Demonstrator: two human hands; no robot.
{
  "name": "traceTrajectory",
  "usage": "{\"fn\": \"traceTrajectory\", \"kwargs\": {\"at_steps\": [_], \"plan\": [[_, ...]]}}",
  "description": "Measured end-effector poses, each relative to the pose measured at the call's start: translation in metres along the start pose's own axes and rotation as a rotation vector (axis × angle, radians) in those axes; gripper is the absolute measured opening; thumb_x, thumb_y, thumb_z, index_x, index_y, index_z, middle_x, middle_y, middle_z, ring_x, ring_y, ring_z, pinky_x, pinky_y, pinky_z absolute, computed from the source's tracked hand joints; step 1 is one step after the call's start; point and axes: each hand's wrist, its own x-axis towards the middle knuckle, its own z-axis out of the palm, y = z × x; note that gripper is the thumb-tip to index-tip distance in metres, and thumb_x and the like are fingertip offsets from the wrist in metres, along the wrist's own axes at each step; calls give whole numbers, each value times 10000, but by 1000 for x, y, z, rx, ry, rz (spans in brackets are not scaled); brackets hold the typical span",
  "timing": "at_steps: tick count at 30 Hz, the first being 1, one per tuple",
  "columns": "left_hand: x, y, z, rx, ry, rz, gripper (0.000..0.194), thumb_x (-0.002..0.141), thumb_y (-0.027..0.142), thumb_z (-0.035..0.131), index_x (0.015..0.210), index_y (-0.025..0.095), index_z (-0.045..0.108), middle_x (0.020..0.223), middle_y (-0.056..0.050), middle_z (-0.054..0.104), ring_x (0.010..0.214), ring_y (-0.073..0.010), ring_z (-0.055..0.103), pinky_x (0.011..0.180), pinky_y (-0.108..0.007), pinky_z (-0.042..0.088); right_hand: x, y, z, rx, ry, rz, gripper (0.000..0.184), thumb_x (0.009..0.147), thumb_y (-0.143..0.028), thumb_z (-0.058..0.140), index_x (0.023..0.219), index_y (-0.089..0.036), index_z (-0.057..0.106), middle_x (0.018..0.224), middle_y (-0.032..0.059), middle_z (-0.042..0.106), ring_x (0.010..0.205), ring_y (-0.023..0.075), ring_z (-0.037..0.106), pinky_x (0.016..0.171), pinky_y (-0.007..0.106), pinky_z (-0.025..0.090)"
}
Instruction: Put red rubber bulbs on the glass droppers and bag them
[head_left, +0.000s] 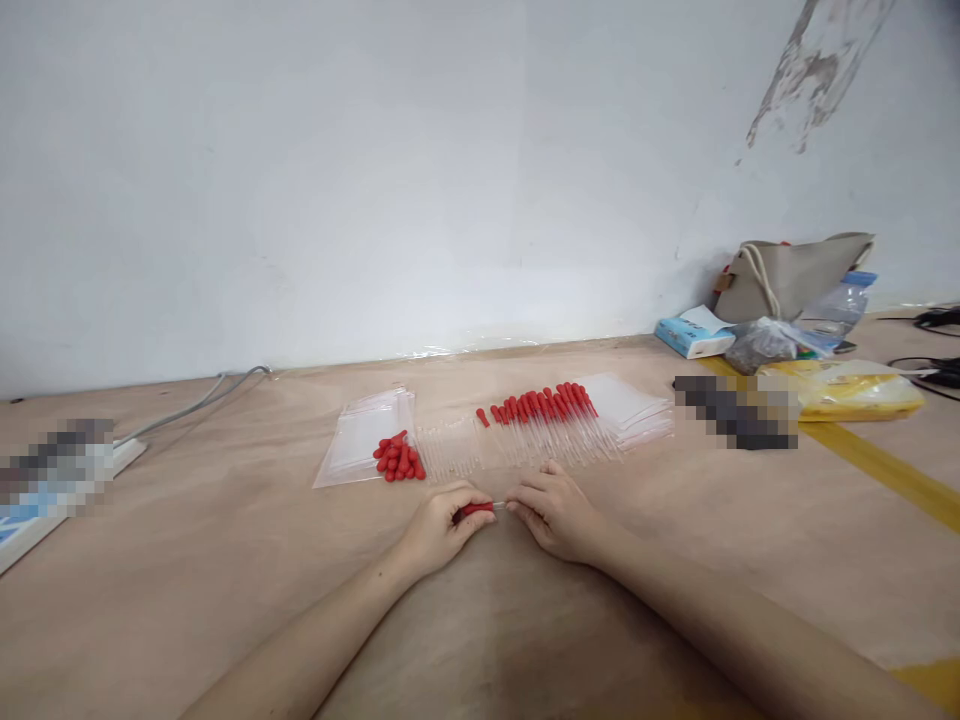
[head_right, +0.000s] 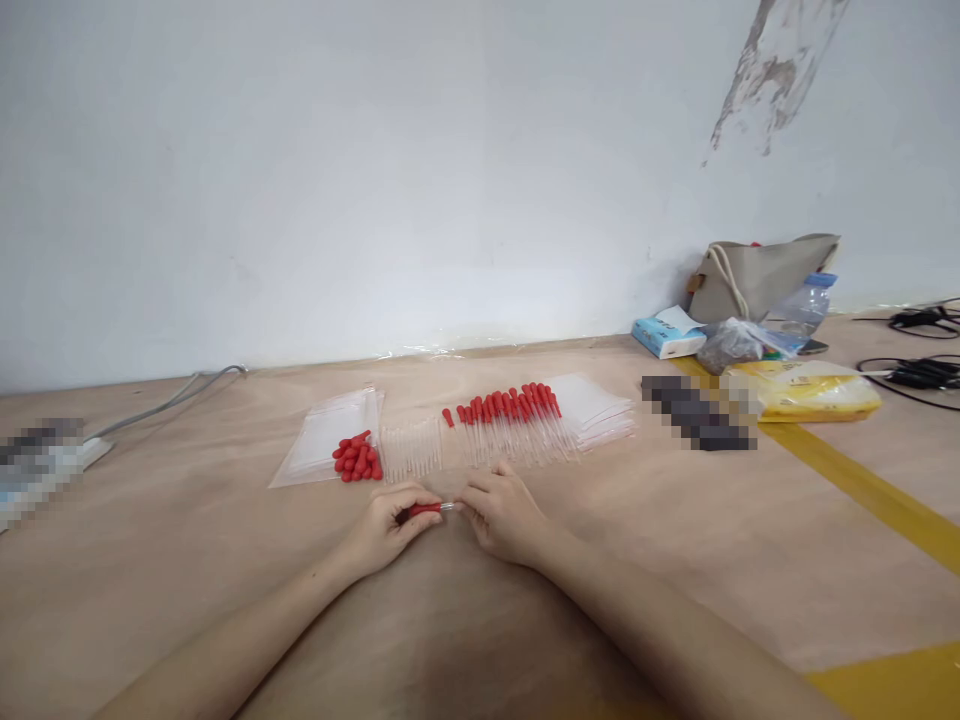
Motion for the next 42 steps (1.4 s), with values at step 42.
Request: {"fn": "traceTrajectory", "kwargs": {"at_steps": [42], "plan": [[0, -8, -1, 24, -17, -30, 120, 787, 227, 514, 850, 178, 605, 748, -20, 540, 644, -117, 488, 587, -224, 397, 105, 1, 32, -181, -189, 820, 257, 743, -305, 441, 828, -150, 627, 798, 129, 658, 755, 238, 602, 752, 395, 276]]}}
